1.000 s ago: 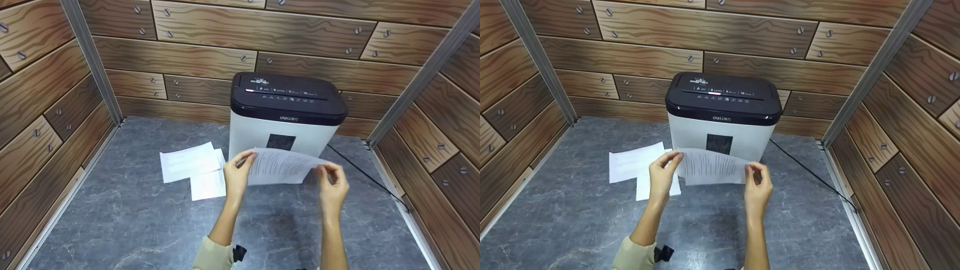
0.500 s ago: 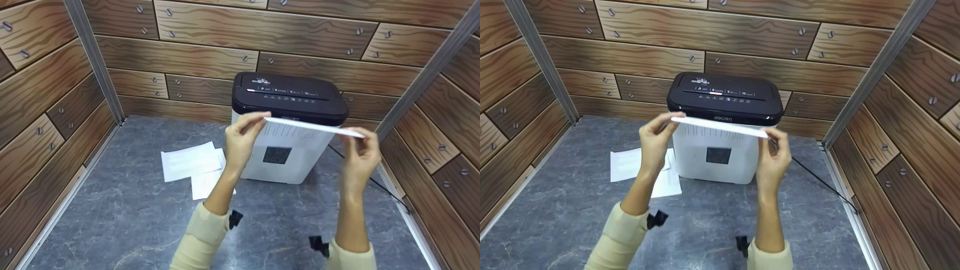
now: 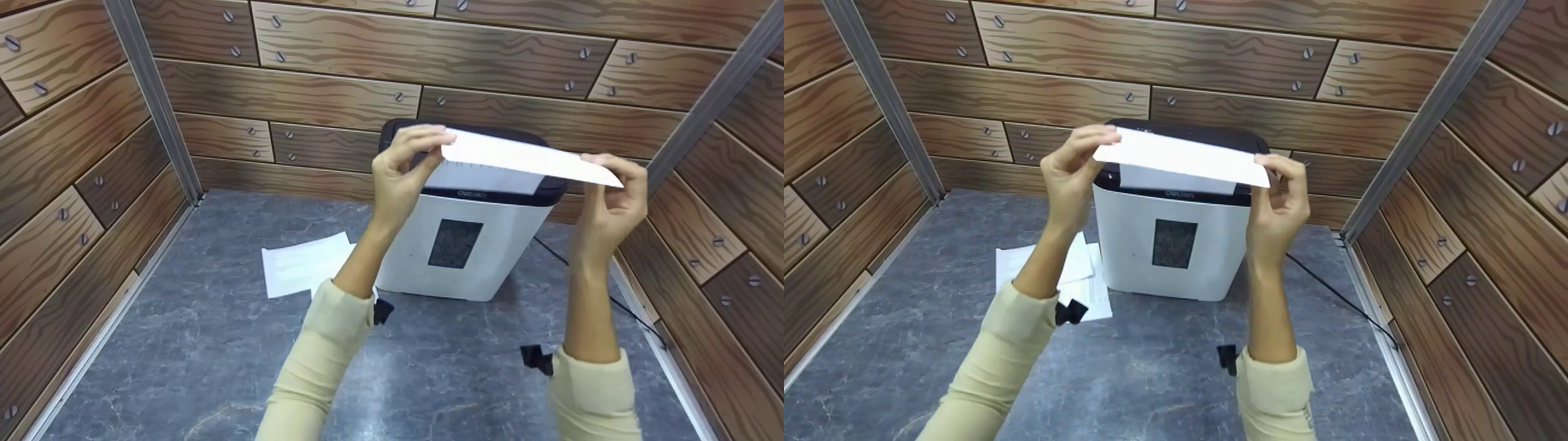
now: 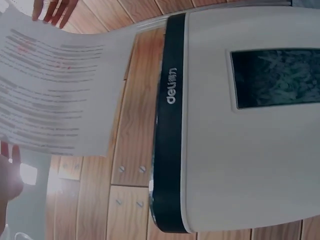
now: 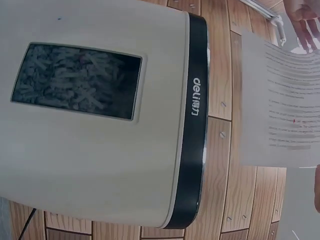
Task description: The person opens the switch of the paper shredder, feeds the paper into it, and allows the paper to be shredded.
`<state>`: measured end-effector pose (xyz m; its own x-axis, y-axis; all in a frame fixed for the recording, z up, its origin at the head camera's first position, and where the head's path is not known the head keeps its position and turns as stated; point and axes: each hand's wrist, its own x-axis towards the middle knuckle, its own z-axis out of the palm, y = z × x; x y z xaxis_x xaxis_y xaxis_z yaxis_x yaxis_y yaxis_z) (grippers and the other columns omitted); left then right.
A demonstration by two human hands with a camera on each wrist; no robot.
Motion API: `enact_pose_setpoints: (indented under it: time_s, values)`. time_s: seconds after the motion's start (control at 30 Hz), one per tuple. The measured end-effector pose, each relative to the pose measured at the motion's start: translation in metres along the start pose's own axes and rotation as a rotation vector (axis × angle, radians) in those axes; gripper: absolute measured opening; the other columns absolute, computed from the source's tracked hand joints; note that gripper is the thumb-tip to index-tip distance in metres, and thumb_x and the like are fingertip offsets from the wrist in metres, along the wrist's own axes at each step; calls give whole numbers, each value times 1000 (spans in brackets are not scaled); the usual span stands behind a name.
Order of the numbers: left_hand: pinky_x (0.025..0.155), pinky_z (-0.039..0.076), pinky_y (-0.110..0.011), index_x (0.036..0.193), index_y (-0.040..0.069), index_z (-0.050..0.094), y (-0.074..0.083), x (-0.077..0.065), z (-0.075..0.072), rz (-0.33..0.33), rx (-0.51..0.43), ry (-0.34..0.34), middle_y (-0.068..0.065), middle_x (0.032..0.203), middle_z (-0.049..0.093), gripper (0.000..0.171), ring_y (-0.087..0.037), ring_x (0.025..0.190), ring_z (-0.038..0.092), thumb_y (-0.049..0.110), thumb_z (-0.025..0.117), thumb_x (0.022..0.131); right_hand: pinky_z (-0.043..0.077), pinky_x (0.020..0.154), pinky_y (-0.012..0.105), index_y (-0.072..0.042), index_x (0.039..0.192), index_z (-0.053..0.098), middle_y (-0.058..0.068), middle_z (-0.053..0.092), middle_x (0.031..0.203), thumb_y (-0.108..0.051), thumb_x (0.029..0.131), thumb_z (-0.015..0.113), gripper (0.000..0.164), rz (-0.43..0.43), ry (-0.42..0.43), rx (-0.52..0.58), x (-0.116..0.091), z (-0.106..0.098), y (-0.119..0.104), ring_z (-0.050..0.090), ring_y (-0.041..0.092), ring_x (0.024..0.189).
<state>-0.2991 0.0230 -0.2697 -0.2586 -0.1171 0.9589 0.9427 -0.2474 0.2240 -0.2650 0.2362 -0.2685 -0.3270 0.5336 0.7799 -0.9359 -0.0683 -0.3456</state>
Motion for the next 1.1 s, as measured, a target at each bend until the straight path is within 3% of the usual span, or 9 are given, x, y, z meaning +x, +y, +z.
enact_pose_setpoints:
  time_s: [0.23,0.57,0.7,0.8,0.93,1.1]
  values:
    - [88,44,-42,87,-20,60,-18,-2,-4,2,-97,14,-21,93,63,9,-26,101,53,-18,57,78,46,83,40,18,78,51,23,57,81,19,72,61,12,-75,-46,-4,0,-1,14,55,33,82]
    - [94,39,-48,88,-22,58,-34,-21,-8,-81,-139,41,-36,92,55,10,-44,100,49,-15,56,80,46,85,40,19,78,51,23,57,82,16,72,64,14,-80,-96,-42,-14,-9,22,57,32,83]
    - [93,40,-48,86,-22,58,-32,-18,-6,-72,-158,56,-37,91,54,10,-34,102,52,-16,55,79,46,84,40,19,75,51,23,56,80,17,71,62,12,-108,-86,-21,-11,-6,23,56,32,82]
    - [92,40,-49,84,-22,58,-31,-15,-5,-34,-174,64,-23,93,62,10,-25,102,53,-13,56,79,47,83,40,19,73,49,24,55,79,18,69,60,12,-132,-79,24,-9,-1,22,55,33,81]
    - [93,39,-50,81,-21,58,-34,-18,-6,-6,-184,71,-8,93,66,12,-26,102,52,-10,56,78,47,82,40,19,71,49,24,54,78,18,69,58,10,-140,-89,37,-12,-3,28,55,34,81]
    - [93,40,-47,83,-20,58,-40,-31,-7,-84,-139,77,-26,91,60,10,-27,102,53,-12,56,79,47,80,36,20,73,50,23,56,80,19,70,55,6,-106,-106,-37,-18,-12,36,56,32,82]
